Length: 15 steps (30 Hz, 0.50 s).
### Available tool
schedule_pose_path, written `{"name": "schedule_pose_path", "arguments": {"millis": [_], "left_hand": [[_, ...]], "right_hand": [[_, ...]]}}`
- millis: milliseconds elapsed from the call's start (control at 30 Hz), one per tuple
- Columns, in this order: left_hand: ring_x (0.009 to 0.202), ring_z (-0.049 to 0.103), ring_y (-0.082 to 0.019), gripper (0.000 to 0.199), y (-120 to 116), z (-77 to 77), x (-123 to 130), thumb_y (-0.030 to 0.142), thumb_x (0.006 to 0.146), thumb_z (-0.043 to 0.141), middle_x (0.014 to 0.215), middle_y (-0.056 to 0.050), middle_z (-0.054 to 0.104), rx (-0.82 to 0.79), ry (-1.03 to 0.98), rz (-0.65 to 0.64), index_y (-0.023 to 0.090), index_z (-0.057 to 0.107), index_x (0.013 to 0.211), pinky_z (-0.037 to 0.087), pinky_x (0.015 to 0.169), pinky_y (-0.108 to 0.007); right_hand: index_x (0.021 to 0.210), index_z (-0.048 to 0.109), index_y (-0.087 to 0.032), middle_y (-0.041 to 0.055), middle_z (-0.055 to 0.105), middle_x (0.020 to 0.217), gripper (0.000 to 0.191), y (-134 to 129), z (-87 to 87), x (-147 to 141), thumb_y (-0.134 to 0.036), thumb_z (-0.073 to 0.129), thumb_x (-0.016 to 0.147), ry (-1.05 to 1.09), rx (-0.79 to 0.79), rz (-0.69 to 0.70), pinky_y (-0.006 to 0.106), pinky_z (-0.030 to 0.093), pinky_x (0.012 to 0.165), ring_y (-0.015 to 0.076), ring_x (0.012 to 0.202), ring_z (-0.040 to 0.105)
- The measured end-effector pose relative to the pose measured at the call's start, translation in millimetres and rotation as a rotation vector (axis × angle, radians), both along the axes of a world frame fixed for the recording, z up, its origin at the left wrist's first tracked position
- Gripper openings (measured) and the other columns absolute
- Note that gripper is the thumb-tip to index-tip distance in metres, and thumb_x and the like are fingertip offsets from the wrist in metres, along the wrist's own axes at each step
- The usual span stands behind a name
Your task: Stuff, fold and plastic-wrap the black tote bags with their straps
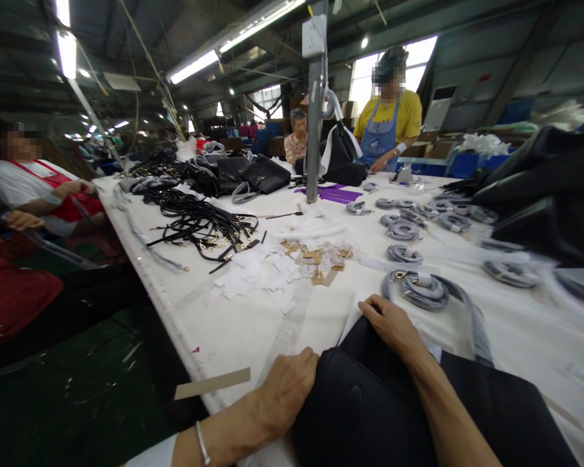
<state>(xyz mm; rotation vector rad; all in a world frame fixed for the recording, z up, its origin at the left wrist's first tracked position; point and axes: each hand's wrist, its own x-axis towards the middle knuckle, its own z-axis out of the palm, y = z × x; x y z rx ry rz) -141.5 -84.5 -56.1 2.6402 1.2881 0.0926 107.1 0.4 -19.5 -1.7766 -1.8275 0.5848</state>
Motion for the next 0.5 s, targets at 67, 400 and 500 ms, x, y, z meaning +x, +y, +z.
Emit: {"name": "schedule_pose_path", "arguments": {"millis": [67, 400, 500], "left_hand": [[0.075, 0.058, -0.018, 0.017, 3, -4.0, -2, 0.006, 0.088, 0.039, 0.089, -0.006, 0.060, 0.122, 0.043, -0.113, 0.017, 0.051, 0.093, 0.047, 0.058, -0.026], [0.063, 0.057, -0.015, 0.006, 8, 4.4, -7, 0.019, 0.085, 0.055, 0.077, -0.004, 0.060, 0.145, 0.036, -0.264, 0.017, 0.052, 0.081, 0.038, 0.045, -0.025], [0.063, 0.056, -0.013, 0.010, 13, -10.9, -9, 0.024, 0.086, 0.058, 0.077, -0.002, 0.062, 0.076, -0.010, -0.221, 0.017, 0.052, 0.082, 0.036, 0.047, -0.023]], "right_hand": [[0.065, 0.055, -0.024, 0.0005, 0.062, 0.062, 0.033, 1, -2.6, 1, -0.048, 0.042, 0.083, 0.011, 0.002, 0.005, 0.028, 0.038, 0.060, 0.0201, 0.063, 0.058], [0.064, 0.059, -0.026, 0.0014, 0.064, 0.060, 0.040, 12, -19.0, 11, -0.059, 0.041, 0.078, 0.003, -0.063, 0.092, 0.031, 0.044, 0.062, 0.0237, 0.062, 0.062], [0.065, 0.061, -0.027, 0.0011, 0.066, 0.061, 0.040, 15, -24.2, 15, -0.061, 0.043, 0.077, 0.024, -0.065, 0.102, 0.031, 0.046, 0.062, 0.0242, 0.063, 0.063]]}}
